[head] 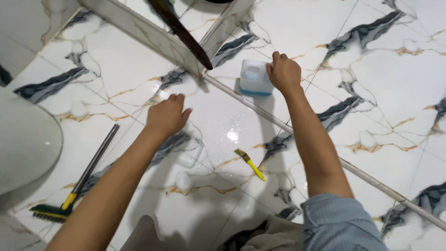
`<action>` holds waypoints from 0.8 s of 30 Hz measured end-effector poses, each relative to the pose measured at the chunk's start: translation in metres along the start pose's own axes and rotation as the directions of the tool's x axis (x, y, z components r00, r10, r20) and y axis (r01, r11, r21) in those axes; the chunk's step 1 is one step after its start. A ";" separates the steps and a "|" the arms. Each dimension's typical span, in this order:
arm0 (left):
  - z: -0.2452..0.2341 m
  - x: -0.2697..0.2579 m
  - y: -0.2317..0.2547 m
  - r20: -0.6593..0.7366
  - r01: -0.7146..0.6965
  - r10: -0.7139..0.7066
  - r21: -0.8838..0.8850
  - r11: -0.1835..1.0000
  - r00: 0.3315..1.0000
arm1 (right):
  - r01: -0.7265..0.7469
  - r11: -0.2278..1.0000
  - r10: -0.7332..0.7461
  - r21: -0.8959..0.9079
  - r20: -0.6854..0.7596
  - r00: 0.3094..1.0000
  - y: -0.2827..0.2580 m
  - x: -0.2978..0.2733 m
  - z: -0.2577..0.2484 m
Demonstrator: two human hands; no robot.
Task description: The person scrubs the grout lines of a marble-patterned tiled floor using a small brush and a cleaning solution. They pour liquid from a large bottle into a small container and repeatedly apply it to the floor while scrubbing.
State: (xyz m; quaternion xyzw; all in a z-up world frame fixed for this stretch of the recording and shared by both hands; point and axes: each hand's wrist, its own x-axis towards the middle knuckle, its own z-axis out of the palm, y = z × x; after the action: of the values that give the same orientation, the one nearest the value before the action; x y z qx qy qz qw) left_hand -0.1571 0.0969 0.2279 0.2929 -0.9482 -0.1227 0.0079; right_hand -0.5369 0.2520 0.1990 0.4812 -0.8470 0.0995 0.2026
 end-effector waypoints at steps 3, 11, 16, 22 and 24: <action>0.011 0.004 0.002 -0.114 -0.058 0.039 -0.170 0.984 0.993 | 0.130 0.991 -0.130 -0.034 -0.022 0.991 -0.037 -0.015 -0.032; 0.053 0.018 -0.017 -0.375 -0.424 0.242 -0.546 0.722 0.895 | 0.263 0.944 -0.259 0.202 -0.045 0.965 -0.134 -0.036 -0.118; 0.040 -0.004 -0.034 -0.391 -0.403 0.108 -0.841 0.360 0.914 | 0.197 0.873 -0.251 0.446 0.066 0.966 -0.186 -0.040 -0.124; 0.031 -0.022 -0.083 -0.293 -0.316 0.127 -0.806 0.500 0.948 | 0.530 0.649 -0.611 0.545 -0.042 0.791 -0.227 -0.050 -0.130; 0.019 -0.026 -0.096 -0.267 -0.289 0.123 -0.783 0.551 0.956 | 0.568 0.567 -0.701 0.597 -0.013 0.713 -0.236 -0.046 -0.134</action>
State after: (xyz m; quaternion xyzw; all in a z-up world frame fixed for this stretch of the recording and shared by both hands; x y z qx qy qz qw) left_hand -0.0842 0.0396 0.1879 0.1526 -0.8078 -0.5155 0.2417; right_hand -0.2810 0.2146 0.2933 0.7993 -0.5633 0.2079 -0.0235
